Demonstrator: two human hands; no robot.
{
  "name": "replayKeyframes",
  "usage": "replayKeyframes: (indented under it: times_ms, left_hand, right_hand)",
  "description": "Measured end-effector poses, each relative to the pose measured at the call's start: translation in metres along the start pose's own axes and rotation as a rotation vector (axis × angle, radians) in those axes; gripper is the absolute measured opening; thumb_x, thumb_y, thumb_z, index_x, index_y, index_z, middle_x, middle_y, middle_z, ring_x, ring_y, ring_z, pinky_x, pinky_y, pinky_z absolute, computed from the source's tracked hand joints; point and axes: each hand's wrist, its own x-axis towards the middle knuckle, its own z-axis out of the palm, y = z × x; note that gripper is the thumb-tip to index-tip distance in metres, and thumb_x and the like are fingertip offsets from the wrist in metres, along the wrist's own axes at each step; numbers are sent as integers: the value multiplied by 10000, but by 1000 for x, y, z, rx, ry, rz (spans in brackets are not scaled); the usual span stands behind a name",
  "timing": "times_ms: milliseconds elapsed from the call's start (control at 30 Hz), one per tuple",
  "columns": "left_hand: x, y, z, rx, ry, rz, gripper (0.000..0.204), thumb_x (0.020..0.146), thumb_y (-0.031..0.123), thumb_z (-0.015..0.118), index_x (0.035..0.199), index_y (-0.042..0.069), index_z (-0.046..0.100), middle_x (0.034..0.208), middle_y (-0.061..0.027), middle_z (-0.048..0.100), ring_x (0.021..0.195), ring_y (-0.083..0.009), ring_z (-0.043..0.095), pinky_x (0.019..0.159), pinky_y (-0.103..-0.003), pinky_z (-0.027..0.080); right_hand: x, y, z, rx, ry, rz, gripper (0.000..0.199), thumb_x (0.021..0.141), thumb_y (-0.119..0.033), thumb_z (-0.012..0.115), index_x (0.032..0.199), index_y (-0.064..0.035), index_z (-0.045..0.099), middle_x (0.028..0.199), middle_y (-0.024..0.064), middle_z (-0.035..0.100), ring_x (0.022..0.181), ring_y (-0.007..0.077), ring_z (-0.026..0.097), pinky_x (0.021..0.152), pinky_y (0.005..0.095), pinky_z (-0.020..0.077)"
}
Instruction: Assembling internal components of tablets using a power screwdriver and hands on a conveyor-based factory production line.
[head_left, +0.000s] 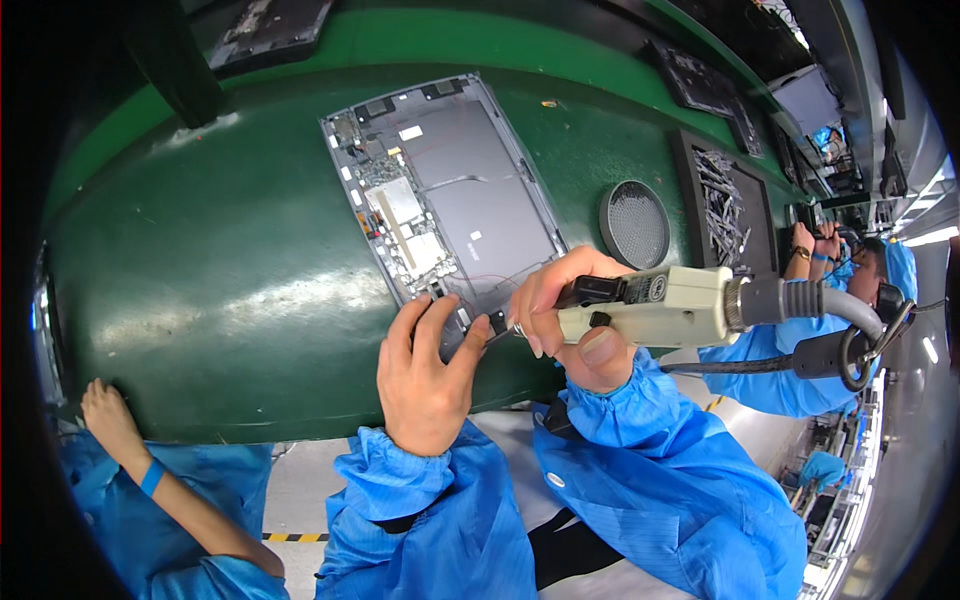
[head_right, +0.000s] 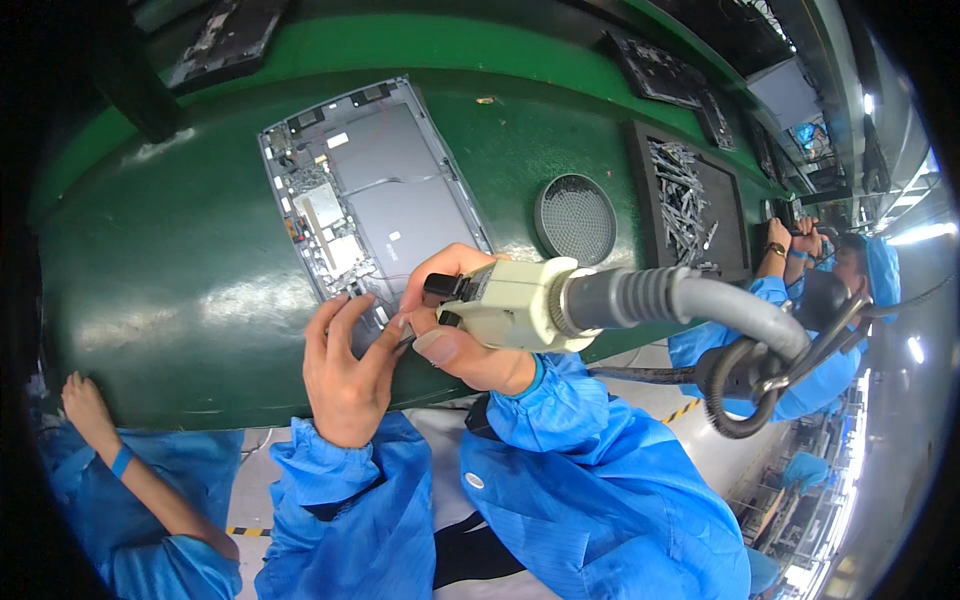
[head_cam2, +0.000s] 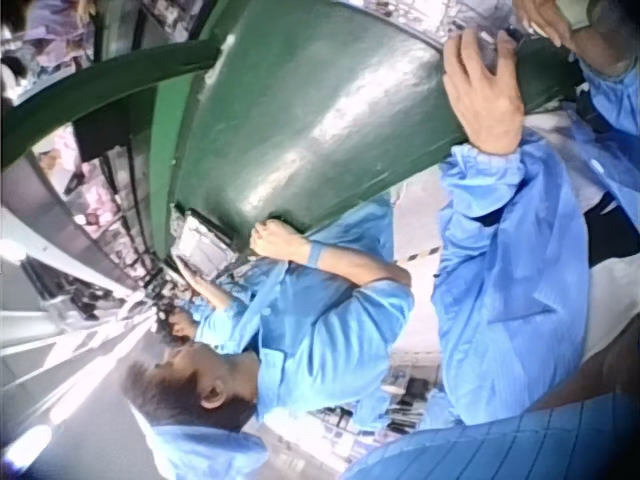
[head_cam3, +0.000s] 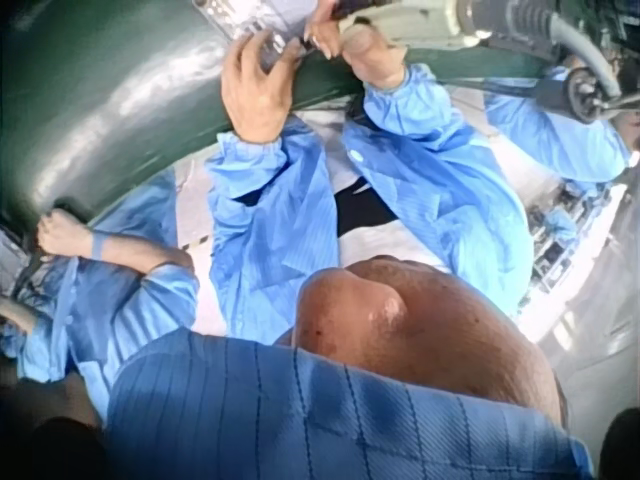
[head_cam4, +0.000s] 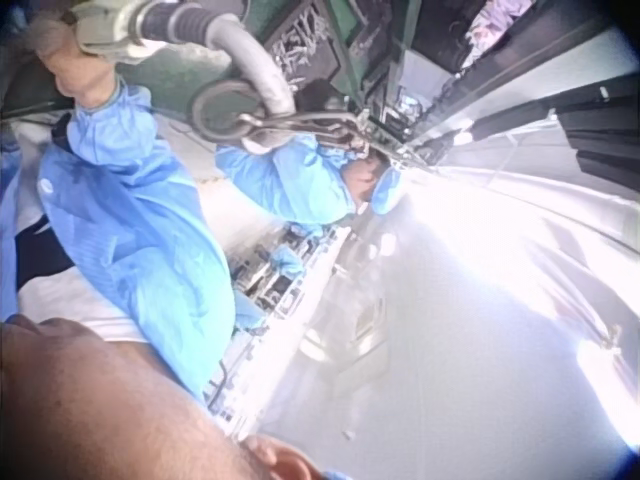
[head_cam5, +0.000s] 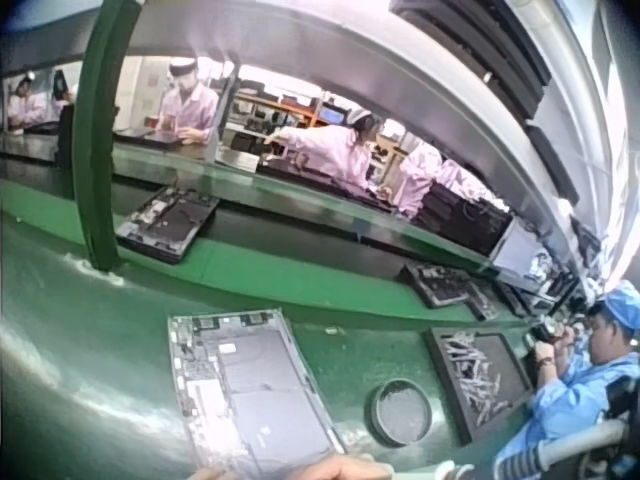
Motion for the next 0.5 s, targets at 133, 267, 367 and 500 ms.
replayKeyframes:
  times_ms: [133,267,367,500]
  left_hand:
    - [2,8,-8,-31,-50,-18,439,596,113,771,1023,124,666,1219,-146,490,1082,-373,487,869,-441,461]
    - [7,9,-22,-21,-182,-42,699,604,166,794,1242,92,519,1312,-215,404,1180,-423,433,947,-475,410]
    - [14,3,-18,89,-234,-64,732,629,212,791,1286,118,481,1330,-189,402,1208,-389,428,821,-419,436]
    - [14,5,-20,107,-238,-1,792,624,105,788,1315,29,407,1333,-250,372,1205,-441,403,985,-457,375]
  right_hand:
    - [-7,15,-8,177,39,-50,514,785,-400,702,971,55,549,697,31,569,615,81,535,643,252,460]
    - [0,13,-17,188,42,-152,759,834,-581,529,1161,100,459,527,11,457,488,120,457,590,308,430]
    - [4,8,-47,246,149,-293,741,872,-592,426,1171,86,452,538,-6,432,490,117,428,596,303,411]
    - [17,-7,-93,156,415,-334,582,916,-487,413,1095,61,499,546,-1,422,509,122,432,606,311,415]
